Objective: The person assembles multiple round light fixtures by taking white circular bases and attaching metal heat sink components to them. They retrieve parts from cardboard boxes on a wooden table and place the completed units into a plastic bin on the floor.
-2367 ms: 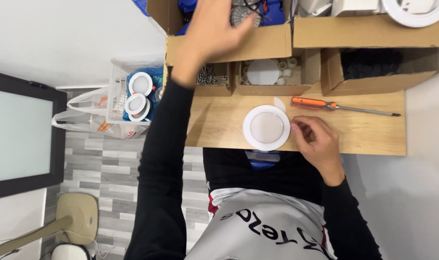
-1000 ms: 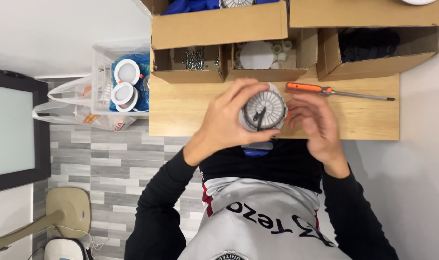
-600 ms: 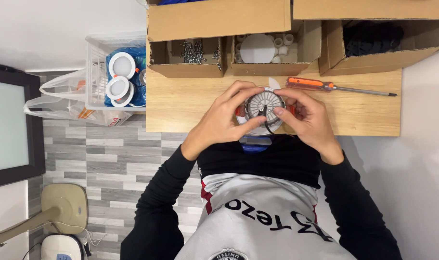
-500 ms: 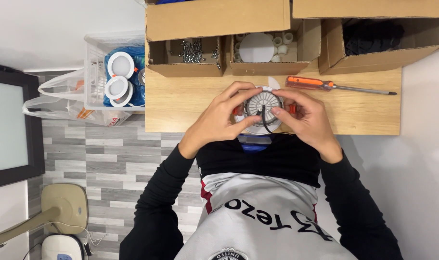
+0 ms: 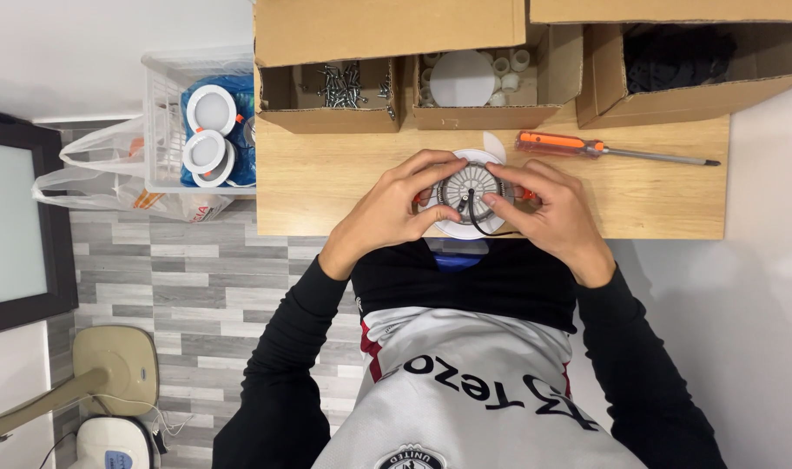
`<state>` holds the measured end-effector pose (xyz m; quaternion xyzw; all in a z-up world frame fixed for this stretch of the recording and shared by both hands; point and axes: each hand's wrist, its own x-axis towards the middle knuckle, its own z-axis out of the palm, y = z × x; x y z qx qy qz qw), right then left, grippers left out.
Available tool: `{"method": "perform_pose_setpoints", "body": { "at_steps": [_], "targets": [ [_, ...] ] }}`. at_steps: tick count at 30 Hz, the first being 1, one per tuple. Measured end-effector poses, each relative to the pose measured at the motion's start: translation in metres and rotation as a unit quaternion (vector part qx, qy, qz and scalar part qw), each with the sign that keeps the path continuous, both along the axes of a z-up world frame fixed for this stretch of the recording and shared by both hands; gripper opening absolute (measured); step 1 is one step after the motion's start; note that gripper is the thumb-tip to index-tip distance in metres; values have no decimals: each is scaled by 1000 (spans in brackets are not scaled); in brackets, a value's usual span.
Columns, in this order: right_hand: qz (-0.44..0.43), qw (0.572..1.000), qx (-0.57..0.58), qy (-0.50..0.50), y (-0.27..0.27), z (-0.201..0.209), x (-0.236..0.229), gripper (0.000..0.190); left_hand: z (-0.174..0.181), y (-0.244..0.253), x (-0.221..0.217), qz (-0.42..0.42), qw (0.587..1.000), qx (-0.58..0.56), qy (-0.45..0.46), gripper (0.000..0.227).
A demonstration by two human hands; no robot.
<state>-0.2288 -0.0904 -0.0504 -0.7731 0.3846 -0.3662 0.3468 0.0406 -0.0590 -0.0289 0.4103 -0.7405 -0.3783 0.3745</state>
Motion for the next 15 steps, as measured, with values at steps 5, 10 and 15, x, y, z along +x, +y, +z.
{"method": "perform_pose_setpoints", "body": {
  "at_steps": [5,10,15],
  "targets": [
    [-2,1000,-17,7,1,-8,-1,36,-6,0,1,-1,1000,4,-8,63],
    [0,999,-32,21,0,-12,-2,38,-7,0,1,-1,1000,3,-13,62],
    [2,999,-31,22,1,-15,-3,37,-9,1,1,-1,1000,2,-15,62]
  ]
}}
